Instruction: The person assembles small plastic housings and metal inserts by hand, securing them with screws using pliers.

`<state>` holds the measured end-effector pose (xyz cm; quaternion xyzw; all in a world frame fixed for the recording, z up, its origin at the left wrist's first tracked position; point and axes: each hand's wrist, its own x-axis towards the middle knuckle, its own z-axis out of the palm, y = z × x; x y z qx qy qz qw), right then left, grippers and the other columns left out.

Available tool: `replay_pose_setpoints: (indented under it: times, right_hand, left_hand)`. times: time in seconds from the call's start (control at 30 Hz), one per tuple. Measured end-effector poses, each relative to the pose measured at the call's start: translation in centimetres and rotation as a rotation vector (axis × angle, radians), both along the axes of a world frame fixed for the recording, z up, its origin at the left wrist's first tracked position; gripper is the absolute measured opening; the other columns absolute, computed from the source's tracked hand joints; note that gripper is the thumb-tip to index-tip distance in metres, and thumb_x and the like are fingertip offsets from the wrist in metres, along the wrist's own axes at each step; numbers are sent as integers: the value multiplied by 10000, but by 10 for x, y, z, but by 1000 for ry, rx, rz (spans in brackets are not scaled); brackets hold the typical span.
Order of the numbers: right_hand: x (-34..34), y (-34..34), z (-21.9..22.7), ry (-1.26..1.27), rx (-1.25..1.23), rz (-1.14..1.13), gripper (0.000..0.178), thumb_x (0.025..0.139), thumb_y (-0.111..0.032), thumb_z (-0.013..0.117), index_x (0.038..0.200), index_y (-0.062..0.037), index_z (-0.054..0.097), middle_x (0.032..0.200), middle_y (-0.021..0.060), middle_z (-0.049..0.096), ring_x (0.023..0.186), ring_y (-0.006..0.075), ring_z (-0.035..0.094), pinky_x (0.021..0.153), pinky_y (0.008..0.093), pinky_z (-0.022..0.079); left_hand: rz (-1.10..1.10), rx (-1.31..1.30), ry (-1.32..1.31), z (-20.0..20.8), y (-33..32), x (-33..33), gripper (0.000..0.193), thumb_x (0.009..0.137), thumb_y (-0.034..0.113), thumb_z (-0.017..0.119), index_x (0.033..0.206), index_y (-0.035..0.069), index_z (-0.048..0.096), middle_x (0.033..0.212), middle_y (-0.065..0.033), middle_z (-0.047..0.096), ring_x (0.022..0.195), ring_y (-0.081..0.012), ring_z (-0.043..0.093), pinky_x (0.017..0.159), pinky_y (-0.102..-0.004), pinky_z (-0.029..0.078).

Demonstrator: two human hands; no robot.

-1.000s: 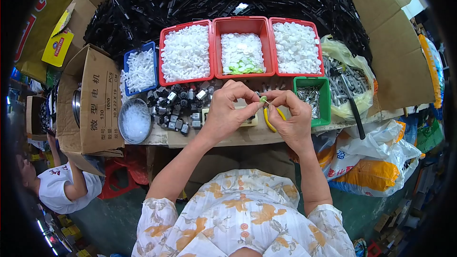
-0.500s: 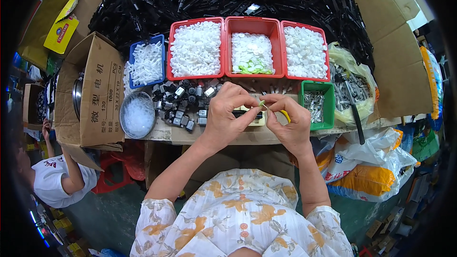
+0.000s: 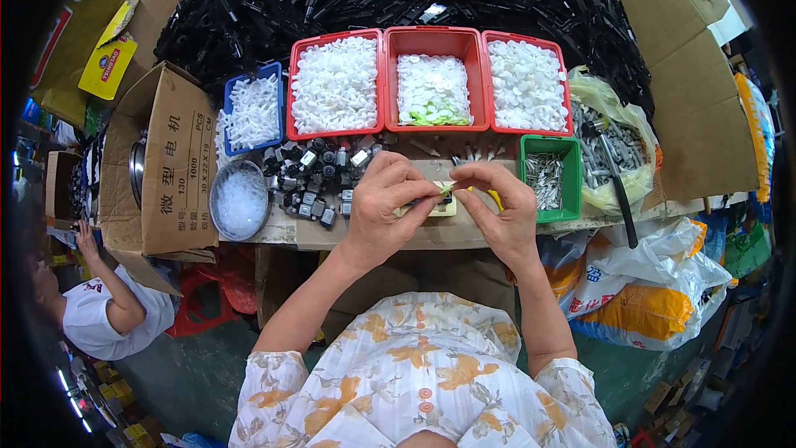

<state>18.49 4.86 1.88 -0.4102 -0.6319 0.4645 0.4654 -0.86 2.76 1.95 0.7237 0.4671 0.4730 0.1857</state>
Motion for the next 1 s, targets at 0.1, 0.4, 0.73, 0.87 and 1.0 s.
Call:
replay_pose_setpoints:
  times: [0.1, 0.4, 0.73, 0.87, 1.0]
  right_hand:
    - [-3, 2, 1, -200, 210, 90, 149, 797, 59, 739, 935, 5, 719, 953, 104, 698, 859, 211, 691, 742, 299, 530]
    - [-31, 3, -35, -367, 402, 130, 133, 755, -16, 769, 866, -38, 699, 983, 77, 669, 974, 266, 649, 802, 377, 484]
    - [-47, 4, -56, -465, 446, 178, 130, 744, -38, 769, 852, -41, 697, 1013, 75, 656, 1080, 288, 606, 902, 408, 445]
    - [-48, 3, -59, -426, 420, 186, 133, 749, -31, 761, 865, -41, 696, 997, 76, 659, 1087, 297, 604, 918, 414, 442]
    - [-46, 3, -58, -466, 477, 173, 145, 757, -24, 754, 887, -39, 693, 1000, 78, 659, 1091, 299, 603, 919, 418, 442]
  left_hand:
    - [-14, -7, -1, -4, -5, -5, 193, 694, -8, 804, 872, 38, 744, 796, -62, 632, 844, -254, 586, 723, -360, 481]
    - [259, 117, 395, -26, -43, -41, 269, 692, 25, 827, 942, 59, 733, 724, -32, 594, 748, -241, 561, 706, -377, 430]
    - [162, 207, 585, -67, -61, -32, 308, 784, 111, 689, 1086, 69, 734, 675, 5, 523, 698, -167, 523, 714, -349, 393]
    - [157, 214, 637, -68, -58, -36, 302, 778, 136, 775, 1076, 95, 752, 654, 14, 510, 656, -174, 491, 689, -348, 381]
    - [154, 216, 717, -63, -56, -38, 312, 781, 133, 754, 1093, 117, 758, 647, 9, 501, 661, -181, 488, 700, -352, 374]
